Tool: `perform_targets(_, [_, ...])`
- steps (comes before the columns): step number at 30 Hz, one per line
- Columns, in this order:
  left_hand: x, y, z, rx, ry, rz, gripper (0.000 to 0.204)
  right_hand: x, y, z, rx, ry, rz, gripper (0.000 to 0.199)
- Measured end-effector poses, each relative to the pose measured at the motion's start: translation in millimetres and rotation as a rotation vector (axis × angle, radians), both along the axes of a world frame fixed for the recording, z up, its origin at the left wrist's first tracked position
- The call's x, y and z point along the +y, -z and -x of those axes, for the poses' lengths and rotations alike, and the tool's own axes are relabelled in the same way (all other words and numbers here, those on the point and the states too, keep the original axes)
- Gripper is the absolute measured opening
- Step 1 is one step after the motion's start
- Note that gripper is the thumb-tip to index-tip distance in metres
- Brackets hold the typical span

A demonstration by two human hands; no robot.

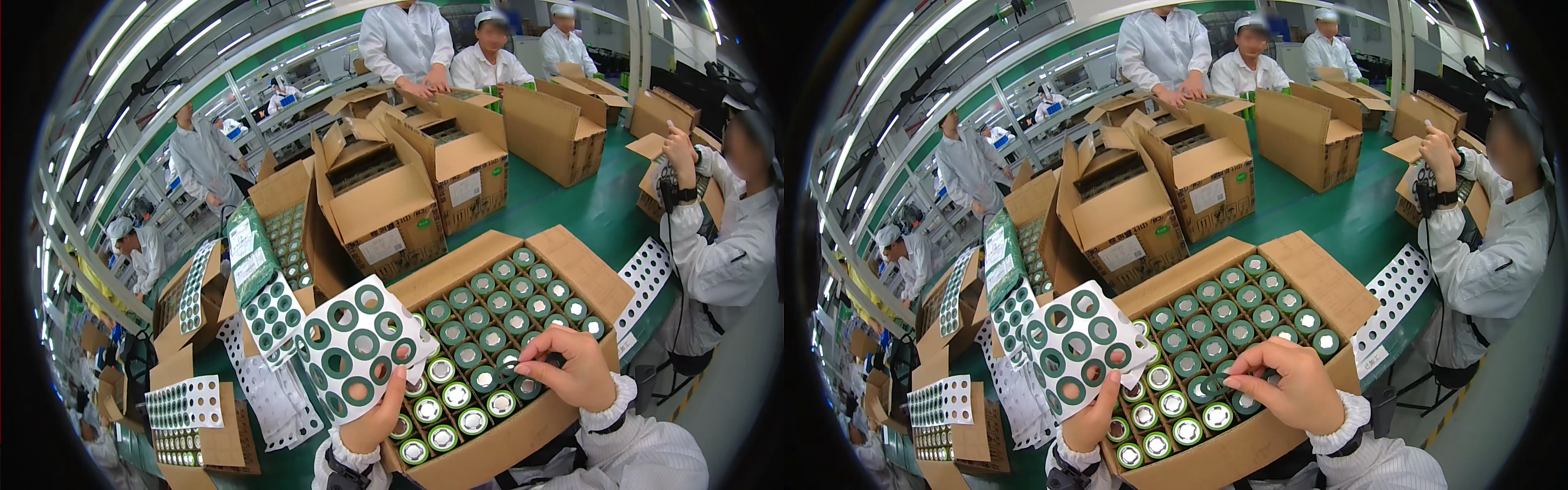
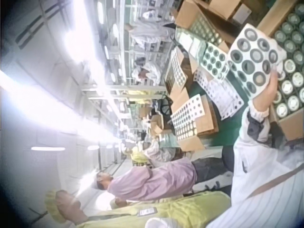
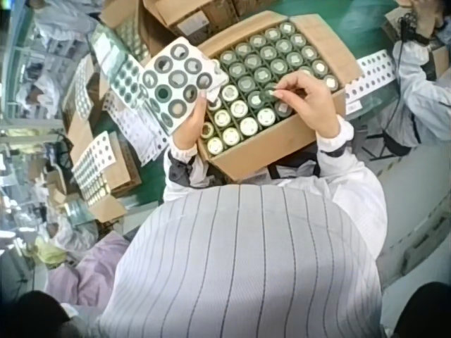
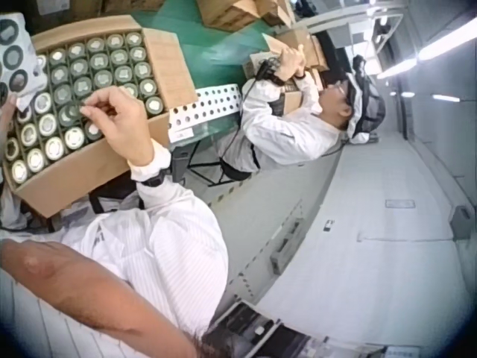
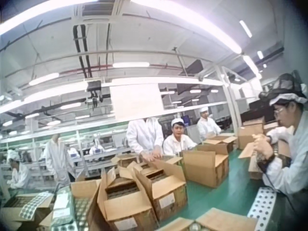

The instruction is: Applying circular insulation stickers to the tops of battery cells in a box on a factory assembly line.

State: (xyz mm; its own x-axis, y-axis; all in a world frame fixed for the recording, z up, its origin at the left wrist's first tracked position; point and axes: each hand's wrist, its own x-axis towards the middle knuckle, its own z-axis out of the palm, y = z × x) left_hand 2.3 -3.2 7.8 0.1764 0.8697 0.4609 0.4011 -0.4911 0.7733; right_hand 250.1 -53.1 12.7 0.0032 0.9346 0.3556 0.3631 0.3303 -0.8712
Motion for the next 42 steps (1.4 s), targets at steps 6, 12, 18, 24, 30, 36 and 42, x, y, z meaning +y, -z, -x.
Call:
perform_targets(6, [1.7, 3.2, 2.5, 0.043, -0.01, 0.034, 0.019, 4.7, 1.7, -2.8, -0.026, -0.032, 0.017, 0.008])
perform_targets(12, [2.6, -1.1, 0.5, 0.056, 0.018, 0.034, 0.021, 15.8, -3.8, -12.8, -0.075, -0.202, 0.03, 0.008])
perform_targets(18, [4.6, 8.8, 2.7, 0.0, 0.033, 0.053, 0.023, 17.9, -5.7, -15.5, -0.23, -0.279, 0.063, 0.009])
perform_targets(24, [4.8, 13.2, 2.0, -0.082, 0.02, 0.06, 0.02, 16.3, -1.4, -9.5, -0.323, -0.277, 0.056, 0.011])
perform_targets(30, [4.6, 13.1, 3.3, -0.057, 0.004, 0.027, 0.021, 13.3, -5.7, -2.9, -0.35, -0.245, 0.065, 0.009])
perform_targets(36, [4.3, 9.6, 2.6, -0.007, -0.007, 0.016, 0.021, 14.4, -5.4, -3.8, -0.374, -0.267, 0.041, 0.012])
perform_targets(42, [4.5, 11.0, 3.2, -0.043, 0.021, 0.076, 0.021, 14.9, -4.5, -3.6, -0.381, -0.264, 0.0, 0.011])
